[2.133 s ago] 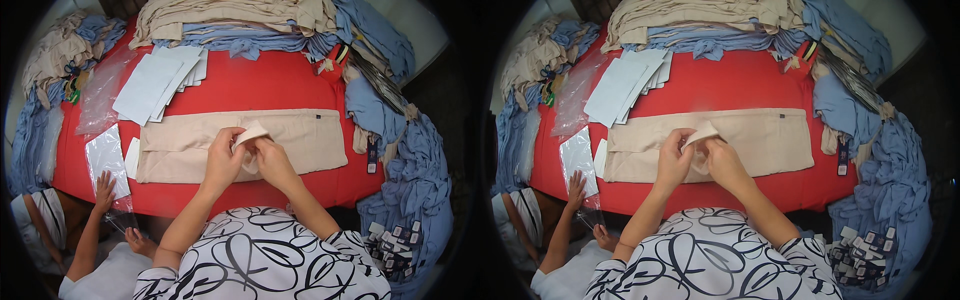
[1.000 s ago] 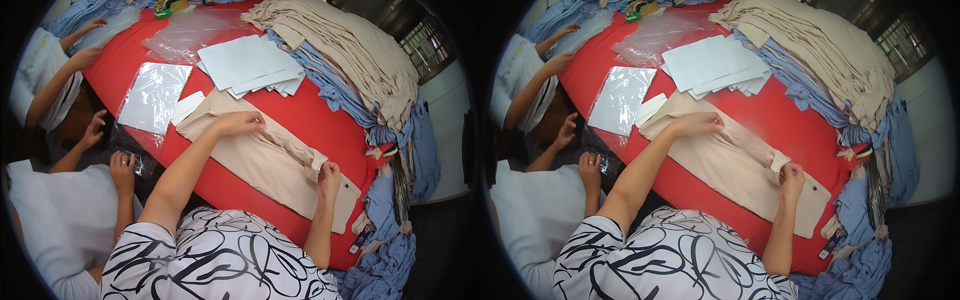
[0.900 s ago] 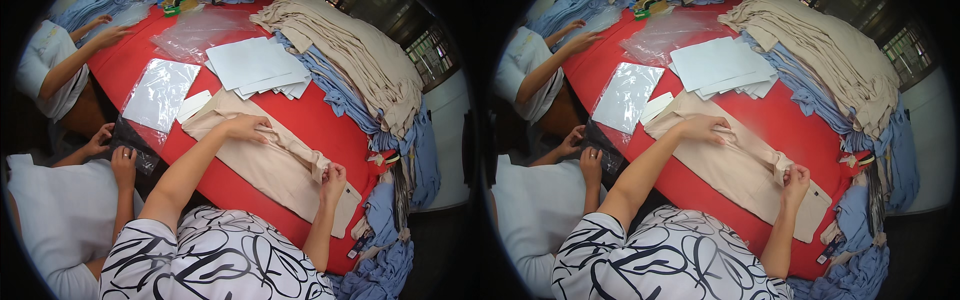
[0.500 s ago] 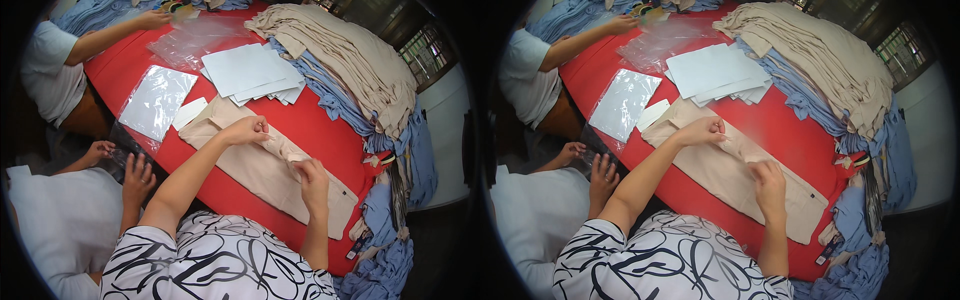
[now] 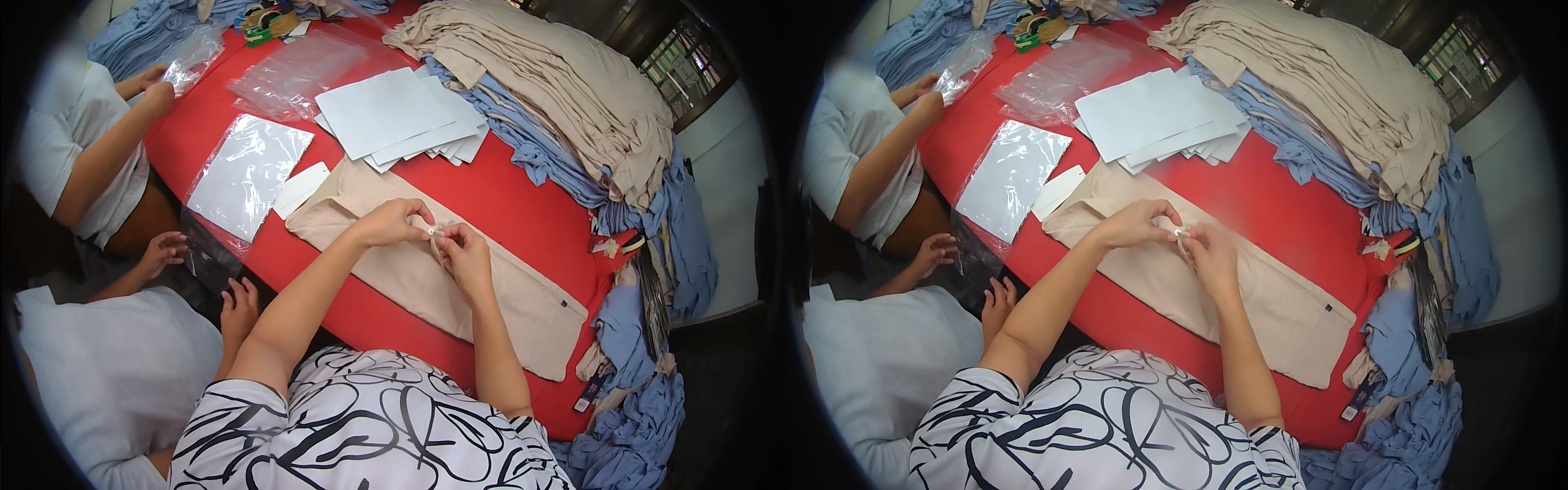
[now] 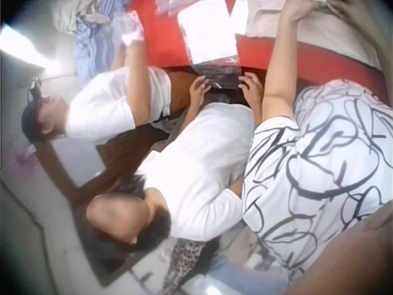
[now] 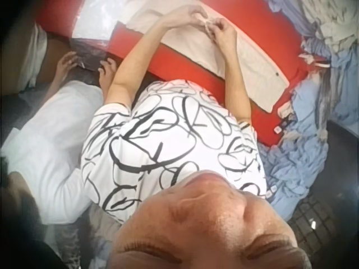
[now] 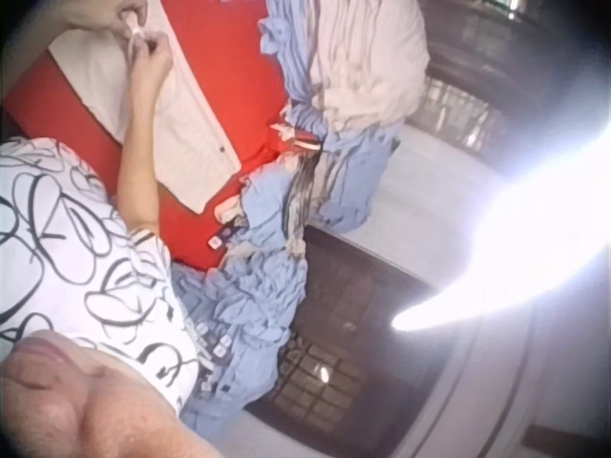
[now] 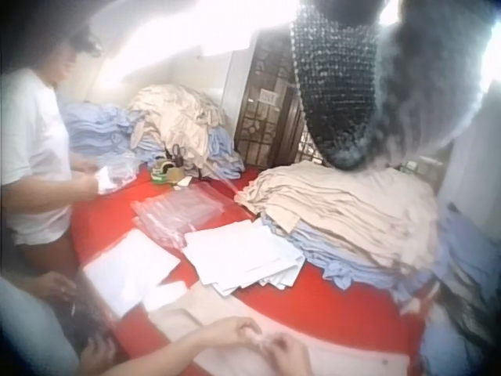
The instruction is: The person folds a shirt on a table and uses a tool to clip away a thread.
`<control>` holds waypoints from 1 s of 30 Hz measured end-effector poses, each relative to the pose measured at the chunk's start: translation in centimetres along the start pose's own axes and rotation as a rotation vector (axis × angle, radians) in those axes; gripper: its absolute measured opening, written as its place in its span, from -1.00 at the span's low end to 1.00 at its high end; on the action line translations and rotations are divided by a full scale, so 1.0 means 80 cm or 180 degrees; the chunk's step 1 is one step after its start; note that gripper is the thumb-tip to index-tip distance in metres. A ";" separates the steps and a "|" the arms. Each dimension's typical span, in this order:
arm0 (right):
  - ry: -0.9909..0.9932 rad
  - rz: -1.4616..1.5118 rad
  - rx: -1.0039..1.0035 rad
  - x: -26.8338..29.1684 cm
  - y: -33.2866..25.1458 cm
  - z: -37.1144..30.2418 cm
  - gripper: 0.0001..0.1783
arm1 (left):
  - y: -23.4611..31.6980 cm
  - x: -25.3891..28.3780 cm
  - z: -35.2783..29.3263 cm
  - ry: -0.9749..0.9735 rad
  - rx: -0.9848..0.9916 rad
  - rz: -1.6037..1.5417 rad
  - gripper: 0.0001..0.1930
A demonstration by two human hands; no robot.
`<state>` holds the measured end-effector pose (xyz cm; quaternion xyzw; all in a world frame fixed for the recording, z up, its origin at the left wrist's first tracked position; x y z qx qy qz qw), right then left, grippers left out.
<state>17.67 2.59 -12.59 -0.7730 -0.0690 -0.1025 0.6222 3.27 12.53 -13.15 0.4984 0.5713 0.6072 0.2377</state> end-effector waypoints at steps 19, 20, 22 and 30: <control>0.0405 -0.0509 0.0236 -0.008 0.003 0.012 -0.86 | -0.028 -0.010 0.007 0.0396 0.0077 -0.0443 -0.77; 0.0448 -0.0691 0.0194 -0.005 0.004 0.014 -0.81 | -0.031 -0.007 0.008 0.0412 0.0146 -0.0447 -0.77; 0.0472 -0.0750 0.0127 0.001 0.010 0.018 -0.77 | -0.026 -0.012 0.010 0.0446 -0.0090 -0.0320 -0.74; 0.0023 0.0118 -0.0175 0.002 0.012 0.013 -0.82 | -0.016 -0.019 0.000 0.0355 0.0061 -0.0297 -0.62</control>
Point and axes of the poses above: each hand's wrist, its own z-axis towards the middle knuckle, its own x-axis out of the back of the hand, y = z × x, the point moved 5 cm from there along z, towards the middle knuckle, and after that the axes turned 13 degrees about -y, right-handed, at the moved point
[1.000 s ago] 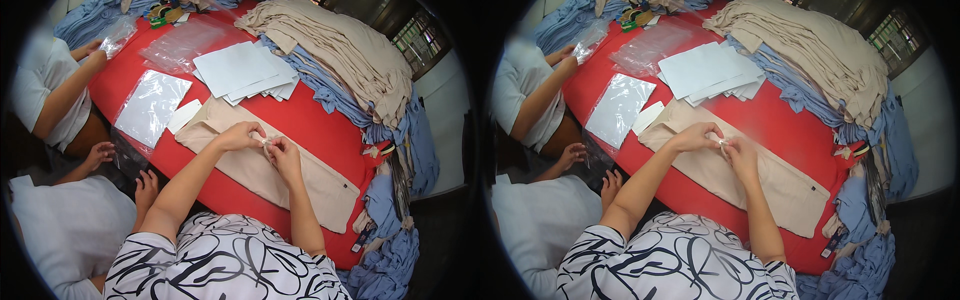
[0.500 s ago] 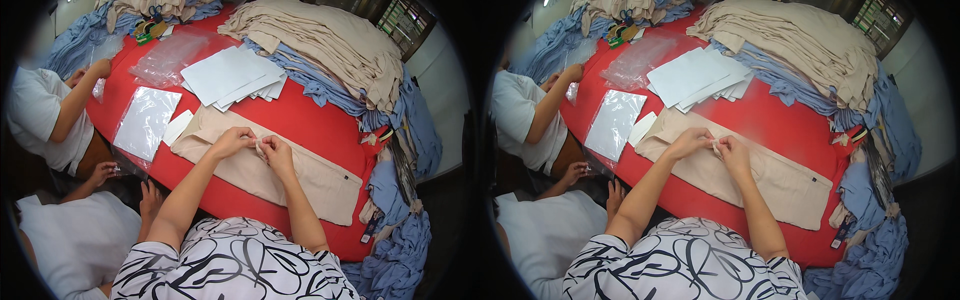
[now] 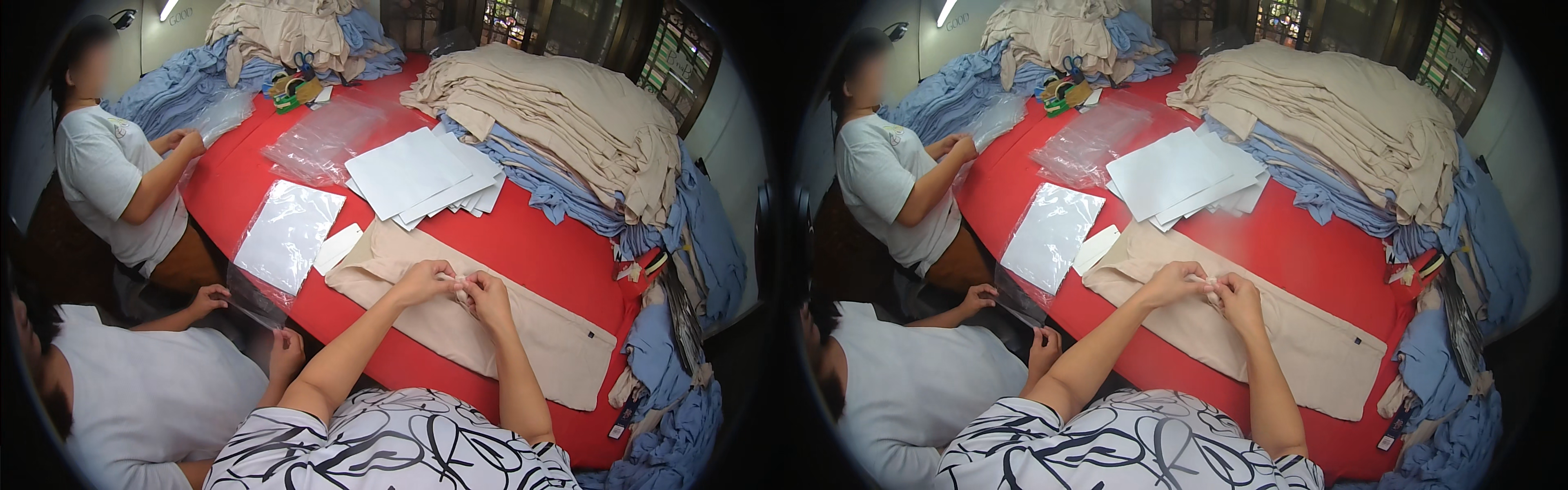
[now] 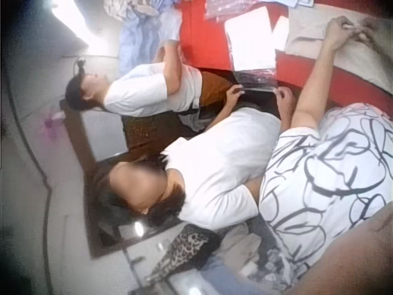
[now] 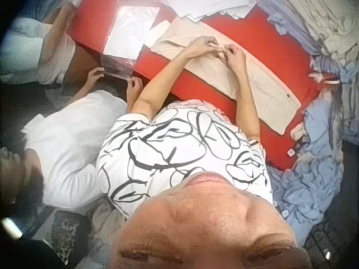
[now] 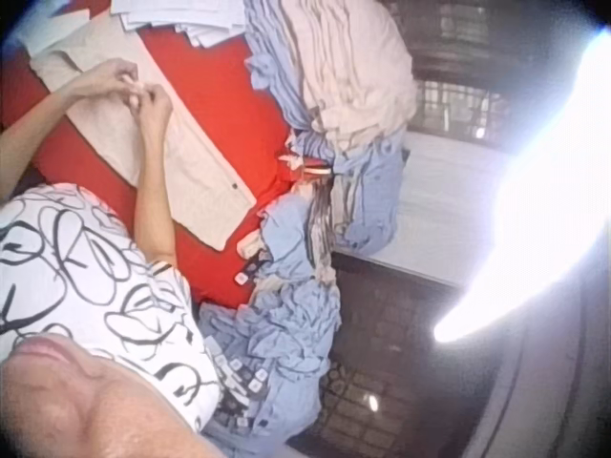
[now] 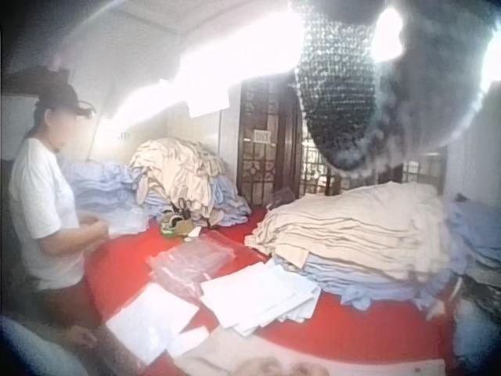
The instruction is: The person folds a shirt on a table and uses a tool to clip away a thread.
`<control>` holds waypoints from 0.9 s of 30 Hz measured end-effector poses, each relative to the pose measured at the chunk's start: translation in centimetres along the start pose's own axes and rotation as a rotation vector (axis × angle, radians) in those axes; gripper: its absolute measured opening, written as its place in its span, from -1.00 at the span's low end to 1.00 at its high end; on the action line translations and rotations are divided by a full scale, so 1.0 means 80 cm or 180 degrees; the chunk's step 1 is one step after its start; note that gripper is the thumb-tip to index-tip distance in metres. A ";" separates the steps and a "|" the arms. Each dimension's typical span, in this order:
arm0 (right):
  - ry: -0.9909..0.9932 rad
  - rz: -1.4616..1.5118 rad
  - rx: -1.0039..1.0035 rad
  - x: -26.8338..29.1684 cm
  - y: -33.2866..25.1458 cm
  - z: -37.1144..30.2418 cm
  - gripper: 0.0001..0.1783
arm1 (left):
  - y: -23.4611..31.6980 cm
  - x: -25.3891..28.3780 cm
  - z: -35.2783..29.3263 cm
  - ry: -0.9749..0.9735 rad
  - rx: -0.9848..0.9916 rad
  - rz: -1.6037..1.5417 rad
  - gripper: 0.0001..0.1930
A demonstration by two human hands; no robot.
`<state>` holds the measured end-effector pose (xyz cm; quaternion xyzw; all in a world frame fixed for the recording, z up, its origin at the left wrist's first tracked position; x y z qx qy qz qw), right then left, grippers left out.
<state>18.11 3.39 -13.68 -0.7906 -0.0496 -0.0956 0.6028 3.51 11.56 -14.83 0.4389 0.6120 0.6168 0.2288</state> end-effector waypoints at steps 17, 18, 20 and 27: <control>0.0312 0.0063 0.0304 -0.001 0.012 -0.009 -0.88 | 0.015 -0.012 -0.002 0.0027 0.0037 0.0037 -0.69; 0.0302 0.0081 0.0290 0.002 0.014 -0.010 -0.88 | 0.021 -0.013 -0.003 0.0031 0.0066 0.0078 -0.69; 0.0266 0.0148 0.0319 -0.003 0.011 -0.010 -0.87 | 0.017 -0.012 -0.004 0.0159 -0.0126 -0.0012 -0.69; 0.0191 0.0299 0.0266 -0.004 0.023 -0.006 -0.88 | -0.006 -0.012 0.002 0.0205 -0.0390 -0.0094 -0.74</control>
Point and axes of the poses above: each hand's wrist, its own z-axis towards the middle knuckle, its own x-axis out of the back of the hand, y = z × x, the point moved 5 cm from there along z, towards the middle knuckle, and after that the axes turned 13 degrees about -y, right-handed, at the moved point
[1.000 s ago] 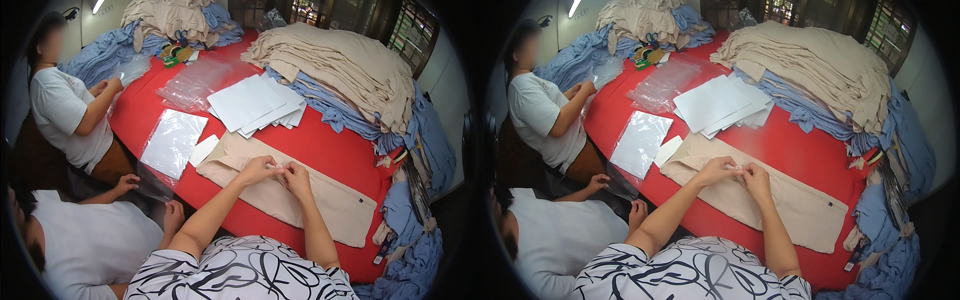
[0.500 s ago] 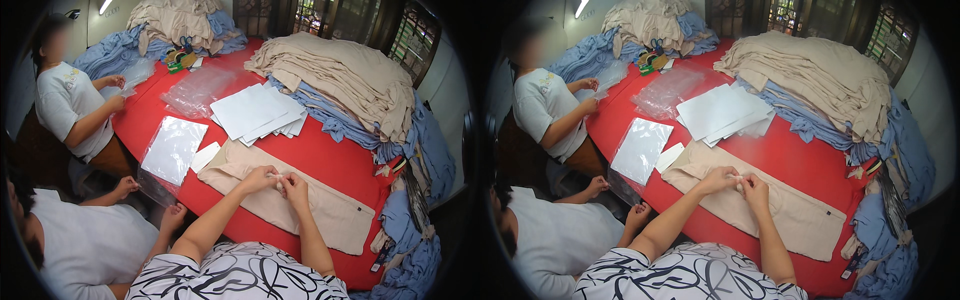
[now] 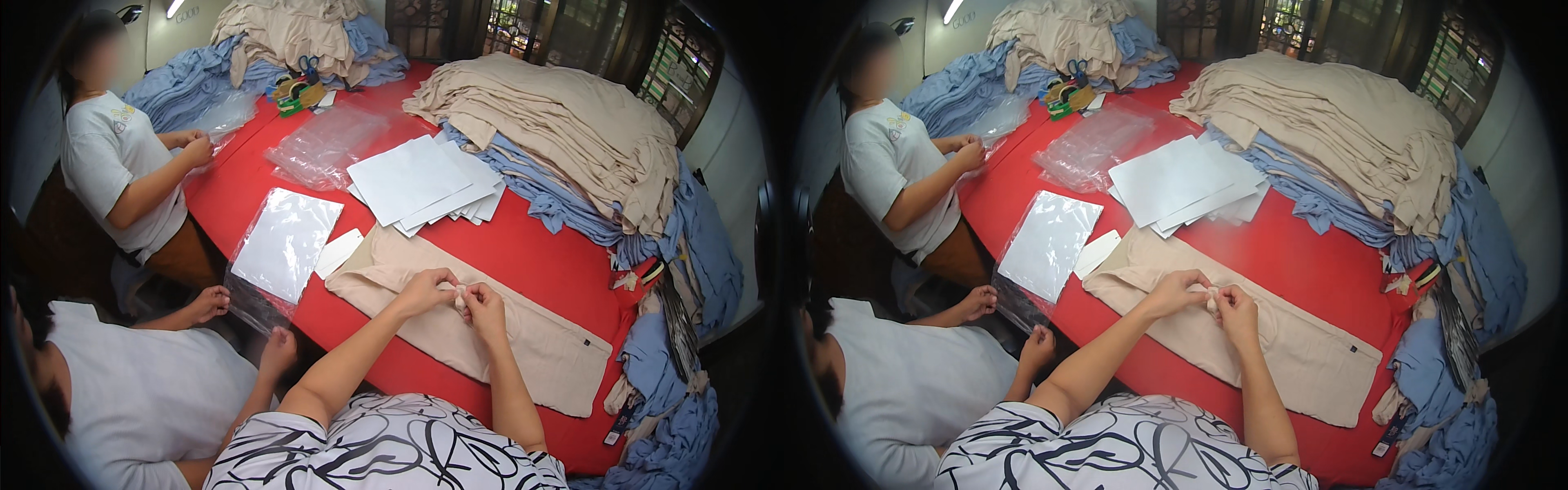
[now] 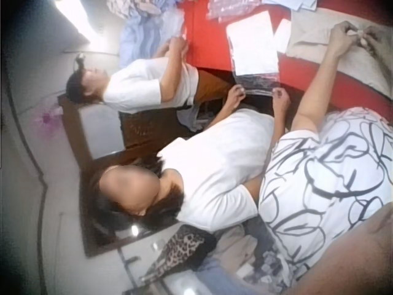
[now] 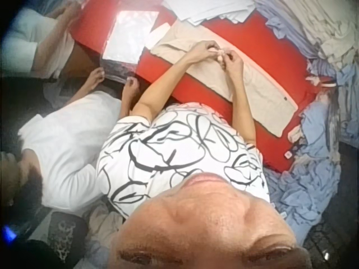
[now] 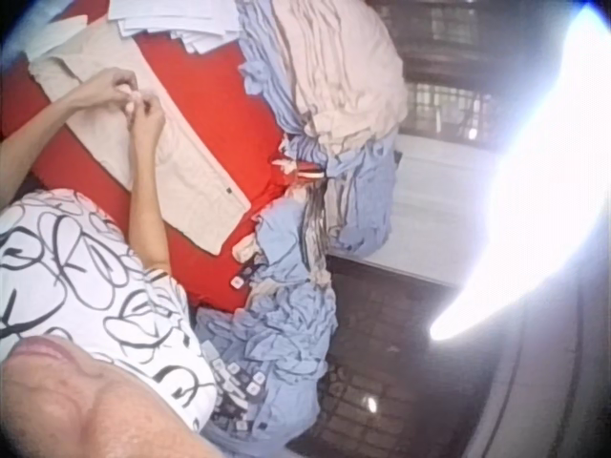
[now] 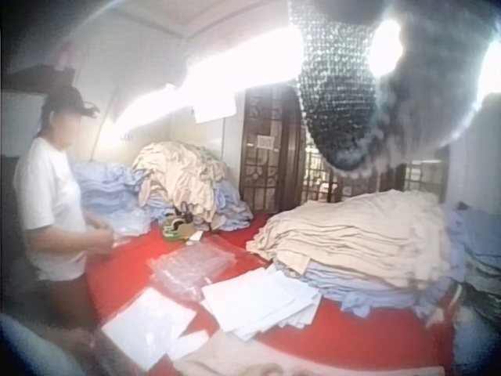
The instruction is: The person folds a shirt on a table and uses a tool to clip away a thread.
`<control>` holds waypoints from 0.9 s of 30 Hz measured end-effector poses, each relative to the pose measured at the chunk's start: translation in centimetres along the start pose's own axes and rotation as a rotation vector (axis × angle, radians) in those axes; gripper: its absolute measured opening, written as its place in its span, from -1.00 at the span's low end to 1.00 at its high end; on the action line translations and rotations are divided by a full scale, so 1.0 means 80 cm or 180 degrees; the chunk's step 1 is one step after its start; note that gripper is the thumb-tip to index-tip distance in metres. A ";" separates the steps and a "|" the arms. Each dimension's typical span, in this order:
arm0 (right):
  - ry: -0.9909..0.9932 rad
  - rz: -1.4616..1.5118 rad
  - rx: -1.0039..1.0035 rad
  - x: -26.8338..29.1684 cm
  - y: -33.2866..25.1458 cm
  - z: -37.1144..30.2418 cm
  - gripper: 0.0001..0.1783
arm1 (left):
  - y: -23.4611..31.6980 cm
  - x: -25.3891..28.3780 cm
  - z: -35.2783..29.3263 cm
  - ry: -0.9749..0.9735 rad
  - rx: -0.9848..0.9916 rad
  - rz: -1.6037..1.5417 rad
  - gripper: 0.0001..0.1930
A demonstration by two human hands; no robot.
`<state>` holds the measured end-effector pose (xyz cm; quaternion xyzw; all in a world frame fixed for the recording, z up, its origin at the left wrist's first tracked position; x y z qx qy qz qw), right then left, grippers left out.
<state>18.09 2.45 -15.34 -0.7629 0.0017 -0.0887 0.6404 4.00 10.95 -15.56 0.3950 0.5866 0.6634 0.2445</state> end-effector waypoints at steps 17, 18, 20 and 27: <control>-0.0039 0.0583 0.0259 0.010 0.015 0.000 -0.90 | 0.012 0.002 0.000 -0.0334 0.0201 0.0189 -0.70; -0.0076 0.0659 0.0322 0.015 0.018 -0.001 -0.90 | 0.014 0.001 0.000 -0.0361 0.0281 0.0258 -0.70; -0.0132 0.0744 0.0316 0.012 0.007 -0.003 -0.90 | 0.017 0.000 0.000 -0.0228 0.0216 0.0390 -0.71; 0.0023 0.0554 0.0295 0.005 0.001 -0.004 -0.90 | 0.012 -0.003 0.005 -0.0084 0.0217 0.0080 -0.75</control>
Point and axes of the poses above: each hand's wrist, its own z-axis towards the middle knuckle, its own x-axis out of the back of the hand, y = z × x, the point moved 5 cm from there along z, towards the middle knuckle, and after that the axes turned 13 degrees about -y, right-handed, at the moved point
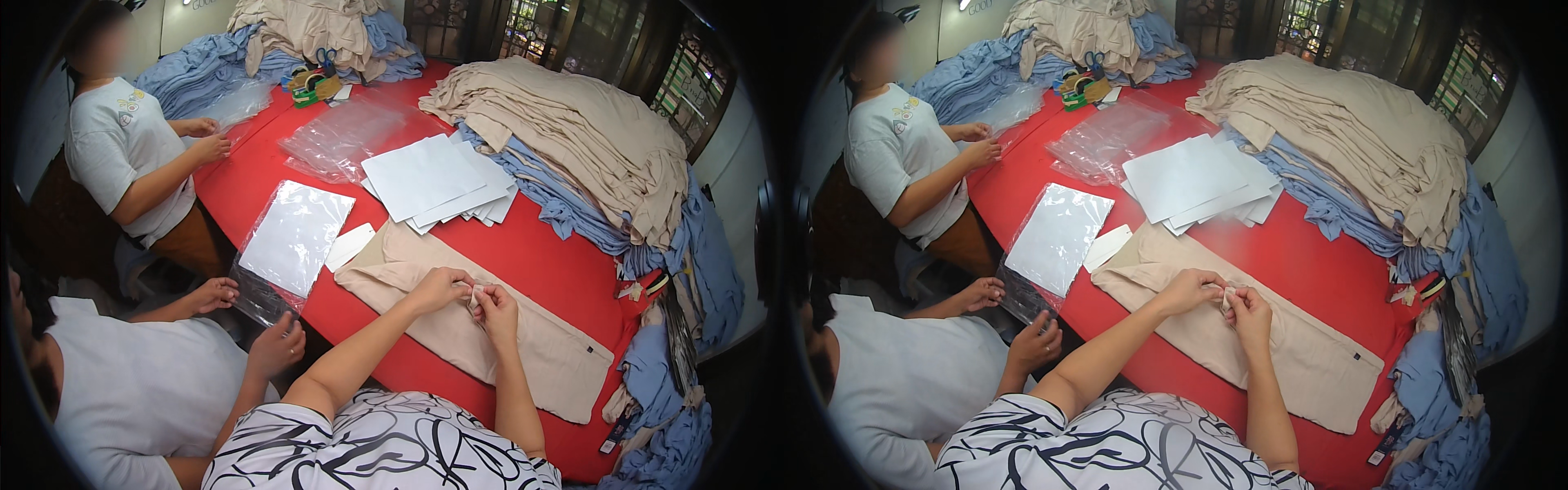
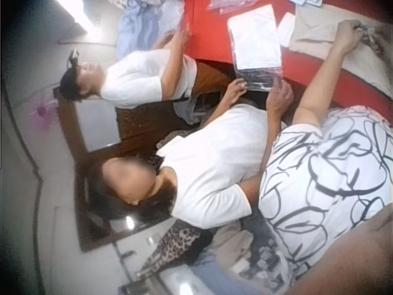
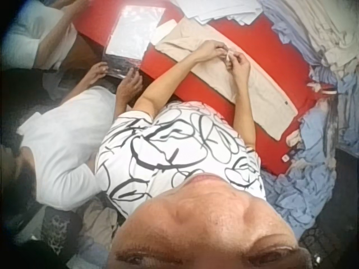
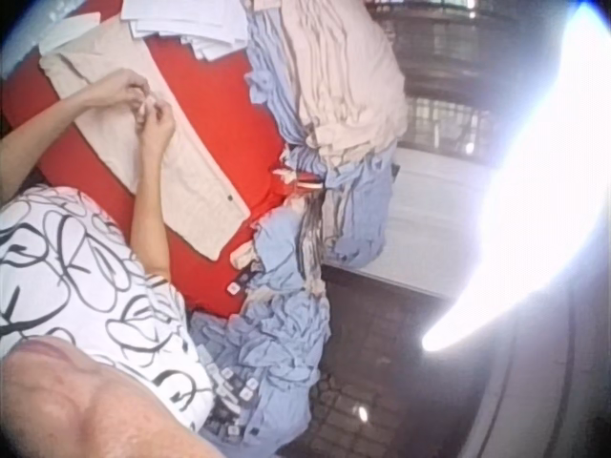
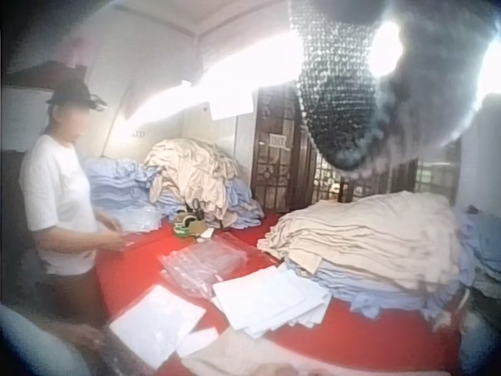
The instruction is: The person folds a shirt on a table and uses a tool to clip away a thread.
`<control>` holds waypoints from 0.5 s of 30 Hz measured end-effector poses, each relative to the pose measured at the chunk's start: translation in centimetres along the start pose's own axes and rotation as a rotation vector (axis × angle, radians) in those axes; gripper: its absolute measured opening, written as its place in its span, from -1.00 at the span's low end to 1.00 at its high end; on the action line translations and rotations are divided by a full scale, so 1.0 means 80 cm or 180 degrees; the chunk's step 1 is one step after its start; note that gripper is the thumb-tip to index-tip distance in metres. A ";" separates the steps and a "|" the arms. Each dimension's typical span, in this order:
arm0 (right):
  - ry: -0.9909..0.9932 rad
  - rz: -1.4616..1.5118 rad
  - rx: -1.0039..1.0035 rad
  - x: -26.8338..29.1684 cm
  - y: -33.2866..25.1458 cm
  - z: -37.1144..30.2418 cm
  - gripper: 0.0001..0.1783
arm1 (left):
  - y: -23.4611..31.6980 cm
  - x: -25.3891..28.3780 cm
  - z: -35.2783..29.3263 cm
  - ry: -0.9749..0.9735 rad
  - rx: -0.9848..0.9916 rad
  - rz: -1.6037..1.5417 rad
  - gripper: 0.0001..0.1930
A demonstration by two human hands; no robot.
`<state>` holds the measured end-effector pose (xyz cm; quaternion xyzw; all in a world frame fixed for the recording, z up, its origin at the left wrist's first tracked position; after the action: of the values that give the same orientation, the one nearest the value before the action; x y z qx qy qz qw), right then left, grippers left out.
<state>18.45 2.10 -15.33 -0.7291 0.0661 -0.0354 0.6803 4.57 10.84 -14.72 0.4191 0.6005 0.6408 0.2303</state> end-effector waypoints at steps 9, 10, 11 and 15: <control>0.0171 -0.0320 -0.0091 0.000 0.004 -0.002 -0.86 | 0.008 -0.003 -0.001 0.0189 -0.0356 -0.0090 -0.81; 0.0198 -0.0372 -0.0102 -0.001 0.000 -0.003 -0.86 | 0.011 -0.004 -0.001 0.0177 -0.0303 -0.0026 -0.81; 0.0224 -0.0471 -0.0151 -0.002 -0.003 -0.004 -0.87 | 0.014 -0.004 -0.002 0.0164 -0.0250 0.0037 -0.82; 0.0254 -0.1135 -0.0282 -0.012 -0.025 -0.007 -0.88 | 0.015 -0.004 -0.003 0.0180 -0.0207 0.0257 -0.80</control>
<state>17.55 1.84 -13.29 -0.7566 -0.0358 -0.1814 0.6272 4.79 10.24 -13.59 0.4170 0.5683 0.6804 0.2007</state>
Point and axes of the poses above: each hand's wrist, its own z-axis towards the middle knuckle, its own x-axis out of the back of the hand, y = z × x, the point moved 5 cm from there along z, towards the middle knuckle, and after that the axes turned 13 degrees about -y, right-handed, at the moved point
